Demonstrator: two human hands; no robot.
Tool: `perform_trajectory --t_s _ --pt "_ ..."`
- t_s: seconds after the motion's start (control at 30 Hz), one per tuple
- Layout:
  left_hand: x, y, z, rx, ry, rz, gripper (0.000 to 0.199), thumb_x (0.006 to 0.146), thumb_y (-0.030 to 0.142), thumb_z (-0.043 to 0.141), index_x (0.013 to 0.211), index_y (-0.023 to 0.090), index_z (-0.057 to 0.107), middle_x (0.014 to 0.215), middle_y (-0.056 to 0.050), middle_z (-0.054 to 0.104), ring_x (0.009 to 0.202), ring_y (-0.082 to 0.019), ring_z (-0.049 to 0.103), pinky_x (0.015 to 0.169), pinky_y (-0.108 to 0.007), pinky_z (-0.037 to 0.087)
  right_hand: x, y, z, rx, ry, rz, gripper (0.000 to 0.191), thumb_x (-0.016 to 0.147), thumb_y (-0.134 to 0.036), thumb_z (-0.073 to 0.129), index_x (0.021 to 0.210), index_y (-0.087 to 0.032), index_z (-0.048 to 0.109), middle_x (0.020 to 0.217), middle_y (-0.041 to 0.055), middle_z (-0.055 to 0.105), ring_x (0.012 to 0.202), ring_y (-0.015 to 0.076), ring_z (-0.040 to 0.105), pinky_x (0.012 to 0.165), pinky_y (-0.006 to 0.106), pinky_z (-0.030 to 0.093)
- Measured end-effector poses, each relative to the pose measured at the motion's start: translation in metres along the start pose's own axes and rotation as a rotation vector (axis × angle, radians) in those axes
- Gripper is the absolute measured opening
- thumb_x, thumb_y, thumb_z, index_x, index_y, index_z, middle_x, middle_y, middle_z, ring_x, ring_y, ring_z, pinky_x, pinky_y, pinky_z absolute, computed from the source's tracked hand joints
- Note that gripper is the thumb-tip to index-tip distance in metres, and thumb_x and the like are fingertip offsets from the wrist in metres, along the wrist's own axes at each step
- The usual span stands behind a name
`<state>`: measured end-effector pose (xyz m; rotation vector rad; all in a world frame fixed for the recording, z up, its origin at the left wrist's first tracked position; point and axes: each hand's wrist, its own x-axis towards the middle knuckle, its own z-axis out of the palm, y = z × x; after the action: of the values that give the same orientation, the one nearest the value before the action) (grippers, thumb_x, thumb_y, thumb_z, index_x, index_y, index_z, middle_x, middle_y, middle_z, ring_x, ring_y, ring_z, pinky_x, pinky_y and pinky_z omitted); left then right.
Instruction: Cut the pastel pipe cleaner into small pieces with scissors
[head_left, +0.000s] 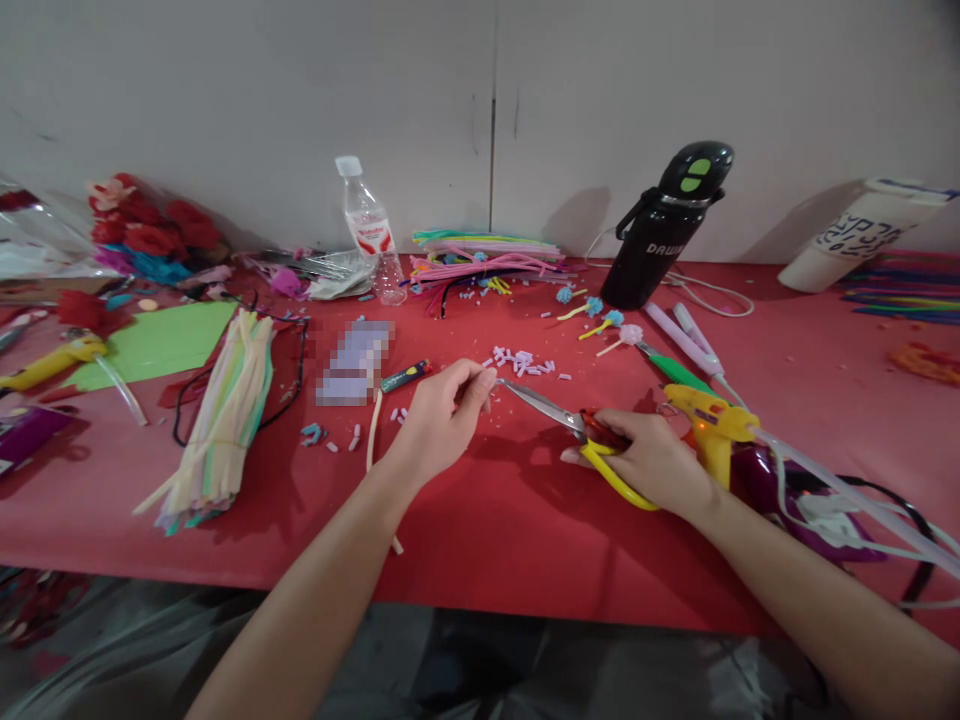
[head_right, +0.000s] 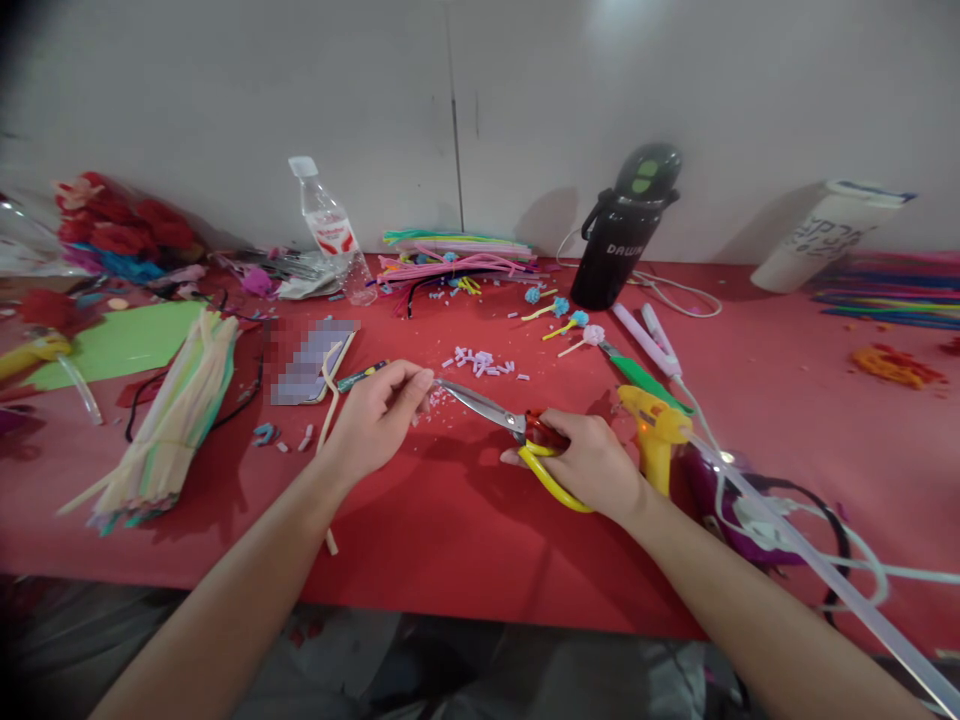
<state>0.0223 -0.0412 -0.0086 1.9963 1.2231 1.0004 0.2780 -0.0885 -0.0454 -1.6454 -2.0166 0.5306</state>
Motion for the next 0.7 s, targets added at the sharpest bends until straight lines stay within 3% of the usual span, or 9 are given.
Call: perform_trajectory --t_s 0.7 --pt "0.0003 0.0010 -0.0018 0.001 -0.009 0.023 0.031 0.097 0.036 0.041 0.074 0.018 0.051 0.067 0.001 0.056 0.062 -0.011 0.051 0.060 -0.024 0.038 0.0000 -0.0009 0.0001 0.001 -0.003 0.000 0.049 0.074 -0.059 0.067 0.063 -0.019 0.043 0.056 -0.0049 0.035 0.052 0.0085 0.031 0.044 0.020 0.029"
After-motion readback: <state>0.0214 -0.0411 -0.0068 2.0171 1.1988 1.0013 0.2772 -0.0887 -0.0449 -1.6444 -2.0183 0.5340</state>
